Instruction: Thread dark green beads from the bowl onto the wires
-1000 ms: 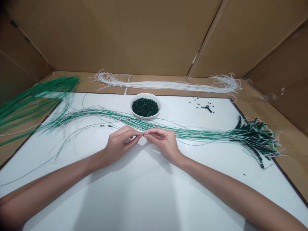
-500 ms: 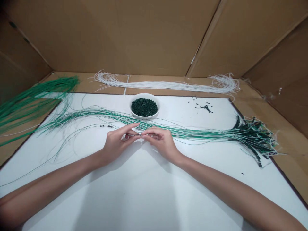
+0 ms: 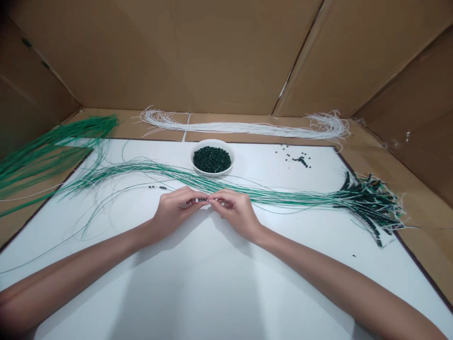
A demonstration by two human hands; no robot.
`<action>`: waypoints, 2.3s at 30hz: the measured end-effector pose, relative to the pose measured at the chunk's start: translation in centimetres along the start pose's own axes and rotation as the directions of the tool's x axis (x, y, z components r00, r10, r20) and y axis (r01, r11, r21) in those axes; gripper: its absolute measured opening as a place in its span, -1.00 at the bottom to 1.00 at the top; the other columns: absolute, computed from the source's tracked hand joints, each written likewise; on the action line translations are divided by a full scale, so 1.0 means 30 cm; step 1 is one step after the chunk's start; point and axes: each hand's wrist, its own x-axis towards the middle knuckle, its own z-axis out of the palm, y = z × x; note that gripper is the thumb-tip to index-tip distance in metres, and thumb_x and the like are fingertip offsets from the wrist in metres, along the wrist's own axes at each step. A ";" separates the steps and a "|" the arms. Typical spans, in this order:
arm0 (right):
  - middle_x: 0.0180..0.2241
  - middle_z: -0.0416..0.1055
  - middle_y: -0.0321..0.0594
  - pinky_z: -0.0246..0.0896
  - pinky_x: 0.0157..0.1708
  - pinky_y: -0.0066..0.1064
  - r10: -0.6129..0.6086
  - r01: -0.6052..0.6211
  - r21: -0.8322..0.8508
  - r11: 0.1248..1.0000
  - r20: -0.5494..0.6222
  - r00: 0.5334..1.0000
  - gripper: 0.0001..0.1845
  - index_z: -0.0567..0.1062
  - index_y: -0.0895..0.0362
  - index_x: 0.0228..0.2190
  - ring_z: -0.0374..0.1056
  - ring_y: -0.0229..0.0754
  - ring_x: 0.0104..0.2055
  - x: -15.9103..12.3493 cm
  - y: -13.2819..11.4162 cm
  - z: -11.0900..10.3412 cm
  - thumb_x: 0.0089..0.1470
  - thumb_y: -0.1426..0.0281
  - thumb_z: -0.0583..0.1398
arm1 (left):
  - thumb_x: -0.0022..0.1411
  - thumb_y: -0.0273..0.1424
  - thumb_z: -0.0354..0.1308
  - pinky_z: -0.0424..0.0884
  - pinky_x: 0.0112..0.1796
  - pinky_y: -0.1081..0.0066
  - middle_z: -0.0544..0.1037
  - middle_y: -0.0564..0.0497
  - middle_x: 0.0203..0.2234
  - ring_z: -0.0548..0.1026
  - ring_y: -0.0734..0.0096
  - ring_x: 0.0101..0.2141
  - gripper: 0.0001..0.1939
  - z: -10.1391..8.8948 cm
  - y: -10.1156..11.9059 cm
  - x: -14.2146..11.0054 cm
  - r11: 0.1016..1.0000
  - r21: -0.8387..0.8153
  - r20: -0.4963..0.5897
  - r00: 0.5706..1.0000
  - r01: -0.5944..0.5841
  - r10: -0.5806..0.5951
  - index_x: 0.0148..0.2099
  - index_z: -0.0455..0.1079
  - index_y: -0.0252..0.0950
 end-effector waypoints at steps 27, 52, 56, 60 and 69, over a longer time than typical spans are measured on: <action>-0.49 0.37 -0.24 0.14 -0.50 -0.51 -0.371 0.304 -0.613 0.730 0.020 0.929 -0.83 0.46 0.16 -0.43 0.23 -0.34 -0.55 0.049 -0.073 -0.127 0.03 0.49 0.06 | 0.06 -0.34 0.13 0.35 -0.23 0.42 0.52 0.02 -0.34 0.43 0.41 -0.28 -0.79 -0.094 -0.029 0.074 0.984 0.143 0.089 0.989 0.103 -0.116 -0.22 0.40 -0.28; -0.50 0.43 -0.28 0.11 -0.48 -0.53 -0.099 0.174 -0.603 0.778 0.156 0.983 -0.81 0.50 0.12 -0.45 0.30 -0.30 -0.47 0.043 -0.172 -0.106 0.00 0.46 0.08 | 0.21 -0.48 -0.09 0.33 -0.21 0.46 0.46 -0.04 -0.29 0.39 0.45 -0.25 -0.78 -0.042 0.040 0.029 0.933 0.265 0.216 0.958 -0.241 0.187 -0.11 0.27 -0.35; -0.43 0.48 -0.28 0.17 -0.42 -0.52 -0.053 0.158 -0.506 0.848 0.215 0.975 -0.80 0.51 0.12 -0.39 0.35 -0.28 -0.41 0.090 -0.195 -0.116 0.01 0.37 0.08 | 0.23 -0.48 -0.13 0.31 -0.29 0.54 0.43 0.04 -0.40 0.38 0.55 -0.36 -0.84 -0.022 0.038 0.012 0.990 0.129 0.111 0.992 0.050 -0.065 -0.22 0.27 -0.29; -0.30 0.48 -0.25 0.18 -0.29 -0.51 -0.079 0.166 -0.568 0.806 0.175 0.981 -0.76 0.48 0.14 -0.29 0.36 -0.27 -0.31 0.223 -0.180 -0.134 0.00 0.46 0.07 | 0.23 -0.46 -0.14 0.28 -0.32 0.52 0.38 0.05 -0.43 0.34 0.53 -0.40 -0.86 -0.005 0.022 0.000 0.978 0.097 0.127 0.972 0.187 -0.198 -0.27 0.25 -0.29; -0.53 0.45 -0.25 0.07 -0.55 -0.52 0.077 0.207 -0.835 0.510 0.284 0.956 -0.90 0.52 0.11 -0.52 0.33 -0.24 -0.49 0.377 -0.131 -0.084 -0.19 0.49 0.20 | 0.24 -0.42 -0.17 0.27 -0.35 0.50 0.35 0.05 -0.45 0.29 0.53 -0.44 -0.83 -0.003 0.017 -0.008 0.982 0.074 0.155 0.971 0.172 -0.182 -0.29 0.24 -0.30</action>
